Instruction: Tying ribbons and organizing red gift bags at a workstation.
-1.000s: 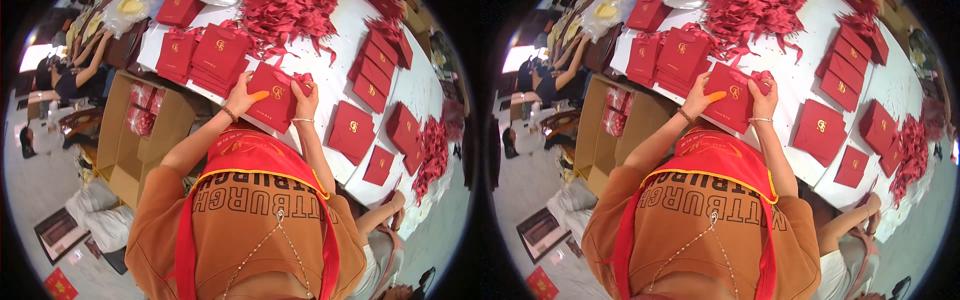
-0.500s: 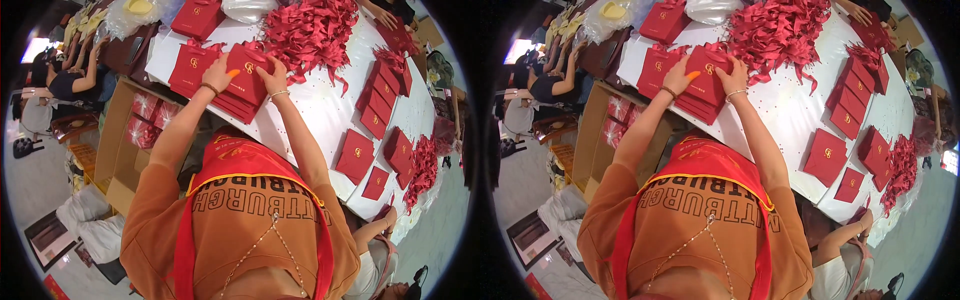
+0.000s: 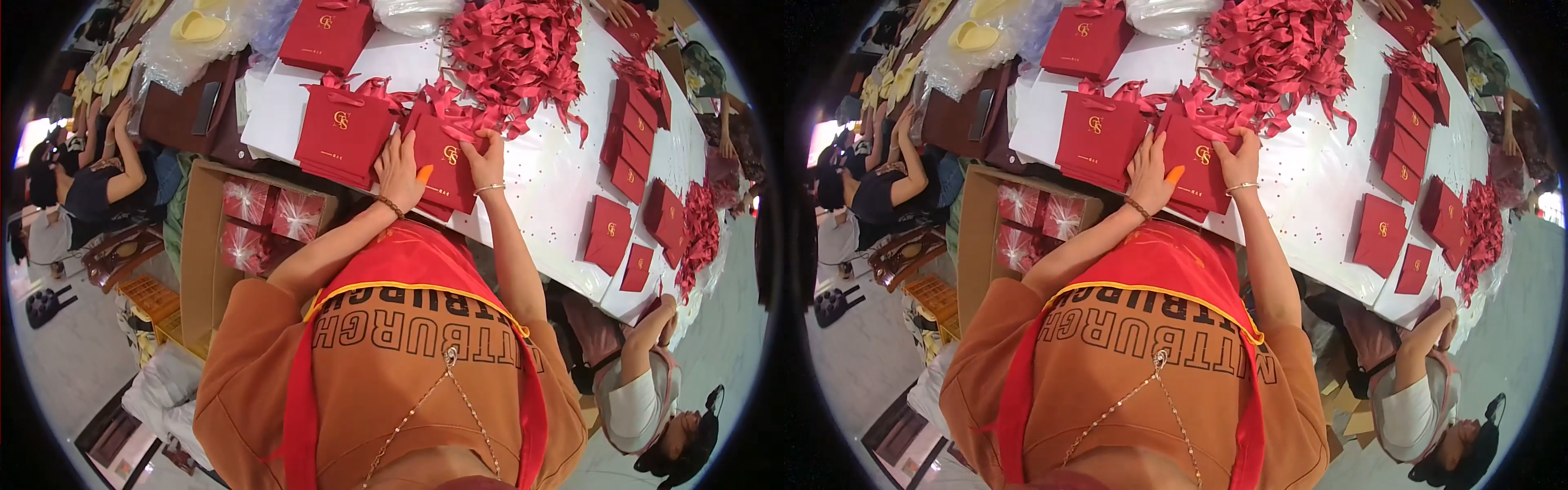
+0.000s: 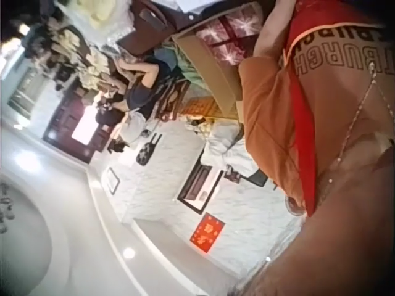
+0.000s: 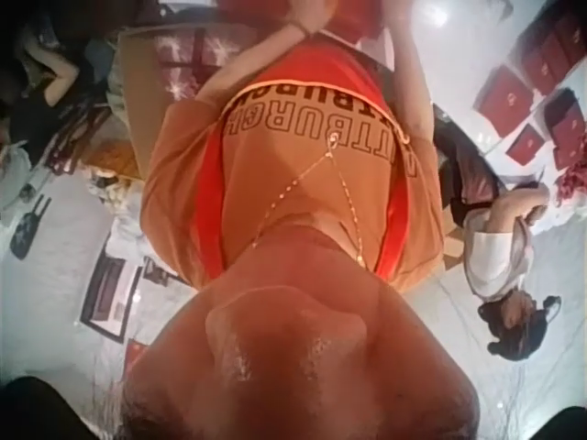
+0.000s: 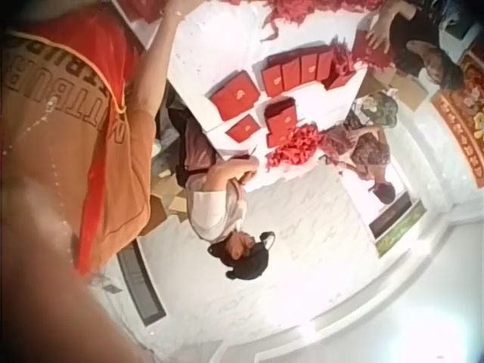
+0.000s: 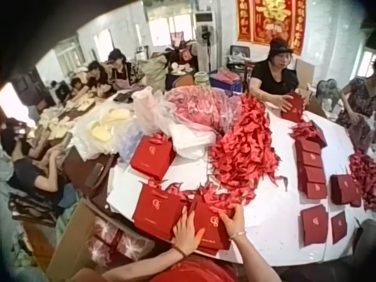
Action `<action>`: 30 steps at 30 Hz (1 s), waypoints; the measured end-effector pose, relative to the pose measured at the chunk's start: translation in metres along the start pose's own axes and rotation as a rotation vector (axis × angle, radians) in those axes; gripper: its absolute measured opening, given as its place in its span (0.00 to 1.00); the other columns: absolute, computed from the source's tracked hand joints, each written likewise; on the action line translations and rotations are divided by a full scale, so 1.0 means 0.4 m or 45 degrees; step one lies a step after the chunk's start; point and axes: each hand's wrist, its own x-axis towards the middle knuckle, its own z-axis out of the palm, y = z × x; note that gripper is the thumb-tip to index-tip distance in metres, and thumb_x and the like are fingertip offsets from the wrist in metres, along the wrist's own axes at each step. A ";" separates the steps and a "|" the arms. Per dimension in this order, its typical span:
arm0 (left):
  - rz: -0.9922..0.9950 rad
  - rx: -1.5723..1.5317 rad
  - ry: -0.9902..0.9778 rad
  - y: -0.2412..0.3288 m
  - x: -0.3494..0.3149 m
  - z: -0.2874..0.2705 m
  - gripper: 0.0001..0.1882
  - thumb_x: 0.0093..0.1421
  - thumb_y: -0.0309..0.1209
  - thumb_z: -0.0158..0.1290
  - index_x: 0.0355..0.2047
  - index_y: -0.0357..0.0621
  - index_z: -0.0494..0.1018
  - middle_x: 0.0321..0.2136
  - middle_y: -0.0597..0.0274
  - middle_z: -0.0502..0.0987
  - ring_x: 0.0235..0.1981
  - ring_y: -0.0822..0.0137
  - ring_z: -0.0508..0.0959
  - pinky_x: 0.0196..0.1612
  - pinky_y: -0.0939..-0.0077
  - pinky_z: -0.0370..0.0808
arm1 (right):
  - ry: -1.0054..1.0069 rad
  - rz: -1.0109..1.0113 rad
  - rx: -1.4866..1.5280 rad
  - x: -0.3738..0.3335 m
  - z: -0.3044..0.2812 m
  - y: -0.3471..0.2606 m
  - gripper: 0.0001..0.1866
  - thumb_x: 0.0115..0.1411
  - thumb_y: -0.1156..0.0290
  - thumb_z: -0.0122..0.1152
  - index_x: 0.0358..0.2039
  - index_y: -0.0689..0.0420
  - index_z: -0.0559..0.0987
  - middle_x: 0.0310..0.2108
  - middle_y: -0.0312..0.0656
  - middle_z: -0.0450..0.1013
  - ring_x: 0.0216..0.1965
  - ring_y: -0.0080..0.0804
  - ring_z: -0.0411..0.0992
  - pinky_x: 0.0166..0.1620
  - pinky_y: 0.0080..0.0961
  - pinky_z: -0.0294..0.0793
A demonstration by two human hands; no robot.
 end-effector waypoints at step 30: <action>-0.133 -0.941 -0.298 -0.084 0.112 -0.268 0.39 0.42 0.35 0.63 0.51 0.31 0.56 0.48 0.52 0.65 0.49 0.64 0.66 0.52 0.71 0.63 | -0.205 -0.272 0.305 -0.071 -0.063 -0.373 0.18 0.45 0.72 0.64 0.37 0.56 0.70 0.45 0.42 0.59 0.48 0.31 0.59 0.50 0.25 0.58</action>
